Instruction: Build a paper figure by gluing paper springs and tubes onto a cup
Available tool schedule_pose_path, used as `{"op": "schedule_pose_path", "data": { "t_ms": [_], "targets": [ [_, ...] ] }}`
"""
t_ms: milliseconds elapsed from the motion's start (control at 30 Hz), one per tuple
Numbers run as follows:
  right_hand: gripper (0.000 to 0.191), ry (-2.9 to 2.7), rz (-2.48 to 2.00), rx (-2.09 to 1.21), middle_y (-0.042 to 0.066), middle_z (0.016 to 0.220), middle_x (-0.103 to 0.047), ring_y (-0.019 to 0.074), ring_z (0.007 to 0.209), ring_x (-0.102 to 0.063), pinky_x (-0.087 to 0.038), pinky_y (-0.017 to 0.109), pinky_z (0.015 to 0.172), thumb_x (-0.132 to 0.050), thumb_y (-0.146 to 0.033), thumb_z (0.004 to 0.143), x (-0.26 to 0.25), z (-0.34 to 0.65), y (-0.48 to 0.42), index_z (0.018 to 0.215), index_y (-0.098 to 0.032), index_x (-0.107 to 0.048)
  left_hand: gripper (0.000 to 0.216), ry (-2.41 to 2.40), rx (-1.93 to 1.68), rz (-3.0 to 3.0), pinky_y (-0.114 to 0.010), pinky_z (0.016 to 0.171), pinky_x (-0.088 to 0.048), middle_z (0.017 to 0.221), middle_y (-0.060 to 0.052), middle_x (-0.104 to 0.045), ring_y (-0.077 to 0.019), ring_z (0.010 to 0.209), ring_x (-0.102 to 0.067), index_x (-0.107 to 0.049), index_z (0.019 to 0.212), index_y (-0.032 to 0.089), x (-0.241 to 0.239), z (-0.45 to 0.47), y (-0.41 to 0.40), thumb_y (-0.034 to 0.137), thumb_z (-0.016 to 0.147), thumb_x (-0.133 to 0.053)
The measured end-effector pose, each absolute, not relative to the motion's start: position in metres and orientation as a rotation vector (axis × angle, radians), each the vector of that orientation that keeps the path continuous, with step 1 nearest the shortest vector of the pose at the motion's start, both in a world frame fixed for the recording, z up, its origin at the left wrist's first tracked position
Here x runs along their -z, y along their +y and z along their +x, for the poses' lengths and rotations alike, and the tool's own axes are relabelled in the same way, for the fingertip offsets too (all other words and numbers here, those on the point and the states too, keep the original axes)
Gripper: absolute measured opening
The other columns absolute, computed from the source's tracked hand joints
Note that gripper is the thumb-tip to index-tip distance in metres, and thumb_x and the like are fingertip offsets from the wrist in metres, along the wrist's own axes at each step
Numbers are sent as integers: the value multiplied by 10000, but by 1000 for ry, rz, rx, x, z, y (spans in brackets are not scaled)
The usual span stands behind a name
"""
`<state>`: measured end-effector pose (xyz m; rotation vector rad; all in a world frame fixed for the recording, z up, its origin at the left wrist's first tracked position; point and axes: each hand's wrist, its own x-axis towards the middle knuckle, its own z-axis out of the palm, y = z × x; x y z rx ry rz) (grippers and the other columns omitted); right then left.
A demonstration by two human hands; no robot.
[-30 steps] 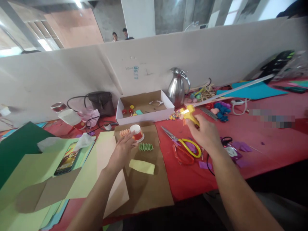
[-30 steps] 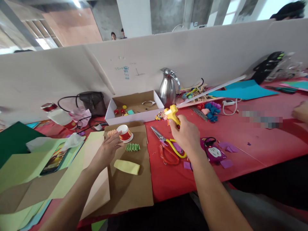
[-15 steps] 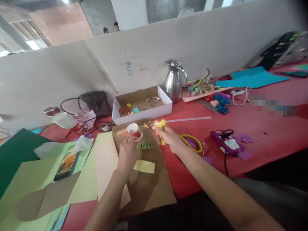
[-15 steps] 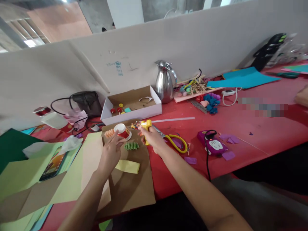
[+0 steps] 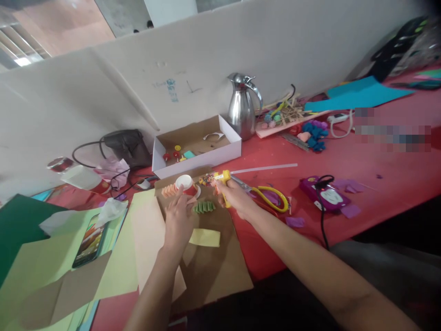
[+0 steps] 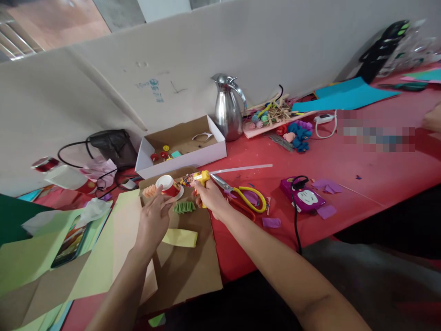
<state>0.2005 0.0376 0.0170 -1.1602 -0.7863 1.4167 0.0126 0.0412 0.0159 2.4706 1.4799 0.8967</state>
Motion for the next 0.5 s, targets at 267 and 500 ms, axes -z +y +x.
{"op": "schedule_pose_path", "data": {
  "t_ms": [267, 500],
  "targets": [
    [154, -768, -1183, -1436, -46, 685, -545, 46, 400, -455, -360, 173, 366, -469, -307, 958, -14, 201, 40, 931, -191, -567, 220, 1498, -878, 2523, -487, 1017, -440, 1171, -140, -690, -295, 1379, -421, -605, 863, 198, -17, 14, 40, 60, 860, -434],
    [141, -758, -1189, -1449, -58, 649, -513, 46, 394, -444, -350, 173, 359, -485, -298, 953, -17, 200, 40, 919, -192, -571, 200, 1526, -882, 2512, -499, 1015, -451, 1258, -158, -654, -303, 1367, -437, -621, 863, 192, -19, 14, 40, 96, 881, -447]
  ]
}}
